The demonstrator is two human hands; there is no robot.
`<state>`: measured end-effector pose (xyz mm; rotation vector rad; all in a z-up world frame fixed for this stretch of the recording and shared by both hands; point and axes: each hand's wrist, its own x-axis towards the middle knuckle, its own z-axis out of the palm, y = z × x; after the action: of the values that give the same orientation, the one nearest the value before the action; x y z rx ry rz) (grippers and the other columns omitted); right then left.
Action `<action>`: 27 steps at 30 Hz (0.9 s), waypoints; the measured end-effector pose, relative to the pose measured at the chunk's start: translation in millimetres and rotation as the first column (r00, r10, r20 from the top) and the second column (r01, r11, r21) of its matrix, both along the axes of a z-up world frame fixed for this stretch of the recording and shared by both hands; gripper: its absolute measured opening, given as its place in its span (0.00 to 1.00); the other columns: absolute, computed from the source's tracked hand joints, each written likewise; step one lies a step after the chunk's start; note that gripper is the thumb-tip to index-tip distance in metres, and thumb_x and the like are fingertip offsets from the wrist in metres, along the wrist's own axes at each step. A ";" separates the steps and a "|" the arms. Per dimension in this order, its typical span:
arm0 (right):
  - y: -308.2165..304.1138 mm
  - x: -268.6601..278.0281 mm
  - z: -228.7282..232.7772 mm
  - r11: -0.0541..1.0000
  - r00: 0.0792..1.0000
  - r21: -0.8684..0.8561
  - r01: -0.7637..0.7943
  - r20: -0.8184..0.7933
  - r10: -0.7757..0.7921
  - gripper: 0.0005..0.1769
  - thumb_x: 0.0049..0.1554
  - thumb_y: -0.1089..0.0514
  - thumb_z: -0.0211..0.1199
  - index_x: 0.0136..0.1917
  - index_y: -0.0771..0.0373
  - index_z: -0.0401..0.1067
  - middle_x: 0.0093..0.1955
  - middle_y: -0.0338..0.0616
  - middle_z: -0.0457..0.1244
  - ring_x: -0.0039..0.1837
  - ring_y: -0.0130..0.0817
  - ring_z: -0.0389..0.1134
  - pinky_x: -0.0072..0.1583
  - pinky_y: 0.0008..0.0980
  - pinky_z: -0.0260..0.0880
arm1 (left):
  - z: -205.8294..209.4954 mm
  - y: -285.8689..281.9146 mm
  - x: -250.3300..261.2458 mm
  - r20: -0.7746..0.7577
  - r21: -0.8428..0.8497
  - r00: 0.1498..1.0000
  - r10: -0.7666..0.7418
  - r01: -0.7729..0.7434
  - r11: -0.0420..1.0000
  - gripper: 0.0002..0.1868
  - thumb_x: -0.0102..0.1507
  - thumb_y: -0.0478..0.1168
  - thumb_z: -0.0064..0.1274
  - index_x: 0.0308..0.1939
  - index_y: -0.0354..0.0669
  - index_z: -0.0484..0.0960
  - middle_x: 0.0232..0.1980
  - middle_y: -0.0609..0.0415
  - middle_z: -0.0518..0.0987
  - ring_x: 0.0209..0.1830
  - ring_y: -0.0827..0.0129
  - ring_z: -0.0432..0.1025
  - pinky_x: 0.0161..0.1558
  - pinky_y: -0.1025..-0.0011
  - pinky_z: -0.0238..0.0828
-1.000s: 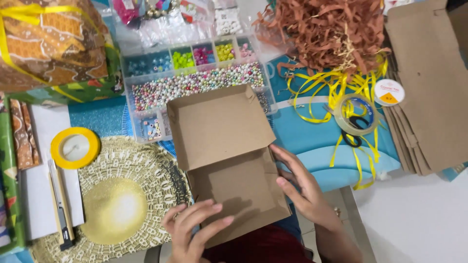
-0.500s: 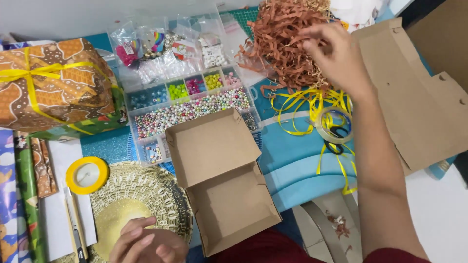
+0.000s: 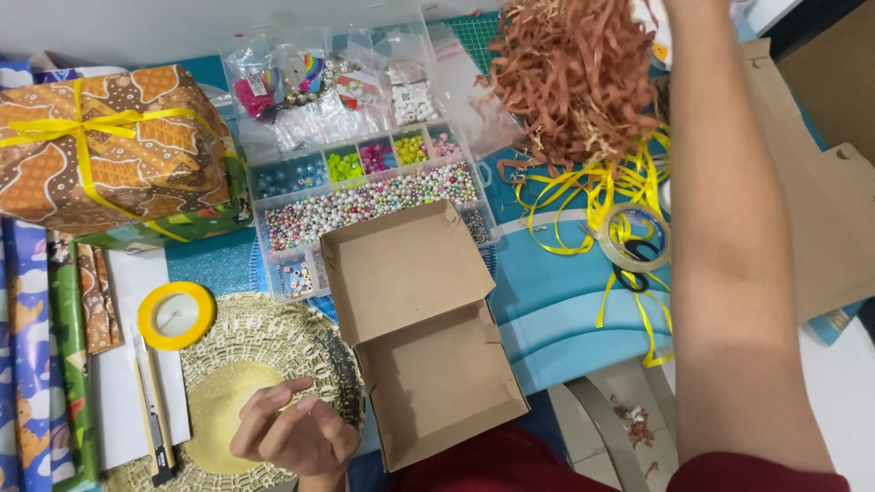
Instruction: Assembling a small cardboard box and filling it with shredded paper and decorative beads for packaging.
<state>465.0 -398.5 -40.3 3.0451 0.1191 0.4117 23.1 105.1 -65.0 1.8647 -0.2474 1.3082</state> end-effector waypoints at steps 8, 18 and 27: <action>-58.7 -25.4 19.1 0.998 0.996 0.036 -0.060 -0.067 0.062 0.12 0.66 0.51 0.59 0.47 0.61 0.67 0.40 0.51 0.61 0.44 0.50 0.60 0.52 0.57 0.50 | -10.0 7.1 0.2 0.044 0.033 0.997 0.066 -0.068 0.997 0.06 0.68 0.37 0.45 0.49 0.44 0.71 0.55 0.51 0.61 0.33 0.64 0.71 0.40 0.70 0.68; -20.2 -134.2 107.5 0.983 0.973 0.068 -0.173 -0.143 0.181 0.08 0.68 0.60 0.49 0.46 0.66 0.61 0.36 0.57 0.54 0.37 0.49 0.51 0.42 0.52 0.44 | -11.8 9.8 -2.9 -0.001 0.077 1.000 0.014 -0.014 0.997 0.07 0.68 0.38 0.49 0.50 0.46 0.73 0.55 0.52 0.60 0.34 0.66 0.72 0.37 0.70 0.67; 84.8 -200.1 142.6 0.952 0.887 0.296 0.075 -0.455 0.071 0.80 0.34 0.34 0.74 0.85 0.52 0.28 0.86 0.45 0.21 0.87 0.51 0.23 0.82 0.51 0.32 | -0.1 3.2 -1.4 -0.063 0.047 0.998 0.011 -0.008 0.999 0.06 0.69 0.34 0.48 0.50 0.42 0.72 0.55 0.49 0.61 0.43 0.65 0.66 0.38 0.69 0.76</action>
<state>264.9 -313.7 102.3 3.3845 0.0800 -0.3451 21.7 108.3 -65.1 1.9447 -0.2383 1.2574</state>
